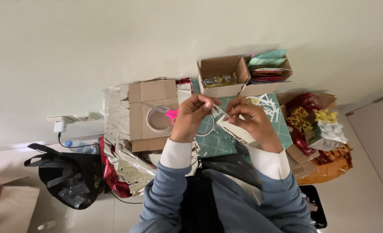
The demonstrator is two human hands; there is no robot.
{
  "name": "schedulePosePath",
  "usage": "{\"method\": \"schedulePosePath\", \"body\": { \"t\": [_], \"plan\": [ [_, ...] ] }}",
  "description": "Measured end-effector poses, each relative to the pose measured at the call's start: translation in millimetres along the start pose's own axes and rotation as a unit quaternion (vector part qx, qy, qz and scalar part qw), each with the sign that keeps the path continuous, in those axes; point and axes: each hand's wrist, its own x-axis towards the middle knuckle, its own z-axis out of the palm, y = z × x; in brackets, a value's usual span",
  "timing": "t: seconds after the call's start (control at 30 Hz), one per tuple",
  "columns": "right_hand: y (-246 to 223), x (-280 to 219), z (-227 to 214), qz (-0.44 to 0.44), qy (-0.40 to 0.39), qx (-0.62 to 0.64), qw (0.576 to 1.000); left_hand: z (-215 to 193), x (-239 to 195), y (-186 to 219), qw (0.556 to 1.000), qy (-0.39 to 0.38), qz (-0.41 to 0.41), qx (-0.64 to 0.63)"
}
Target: A person is wrapping a small gift, which involves cutting small strips of tape with scissors and applying them to secure the wrapping paper.
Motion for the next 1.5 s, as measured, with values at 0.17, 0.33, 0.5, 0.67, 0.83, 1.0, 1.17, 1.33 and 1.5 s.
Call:
{"method": "schedulePosePath", "body": {
  "t": [0.17,0.33,0.5,0.67,0.83,1.0,1.17,1.33,1.5],
  "plan": [
    [29.4,-17.3,21.7,0.029,0.026,0.26,0.965,5.5,-21.7,-2.6,0.997,0.016,-0.018,-0.08],
    [34.4,-22.8,32.6,0.064,0.031,0.379,0.923,14.6,-35.5,15.8,0.999,0.041,0.022,-0.009],
    [35.6,-22.5,40.4,0.067,0.089,0.489,0.865,13.9,-35.4,4.0,0.998,0.063,0.032,0.001],
    [79.3,-32.8,41.9,0.057,0.114,0.573,0.81,47.7,-41.4,21.7,0.994,0.062,0.014,-0.091],
    [53.8,-27.2,56.6,0.075,0.136,0.555,0.817,29.3,-37.5,-16.7,0.987,0.06,0.015,-0.146],
    [65.9,-32.0,56.3,0.065,0.168,0.509,0.842,29.2,-35.6,-19.7,0.99,0.099,0.065,-0.077],
    [73.3,-34.6,50.5,0.066,0.203,0.468,0.858,37.3,-36.1,-11.5,0.991,0.109,0.075,-0.03],
    [64.5,-32.6,47.9,0.06,0.232,0.44,0.865,41.6,-37.5,-9.0,0.99,0.126,0.062,0.007],
    [41.2,-26.2,54.2,0.008,0.25,0.315,0.915,48.5,-38.2,-13.3,0.987,0.148,0.056,0.035]
  ]
}}
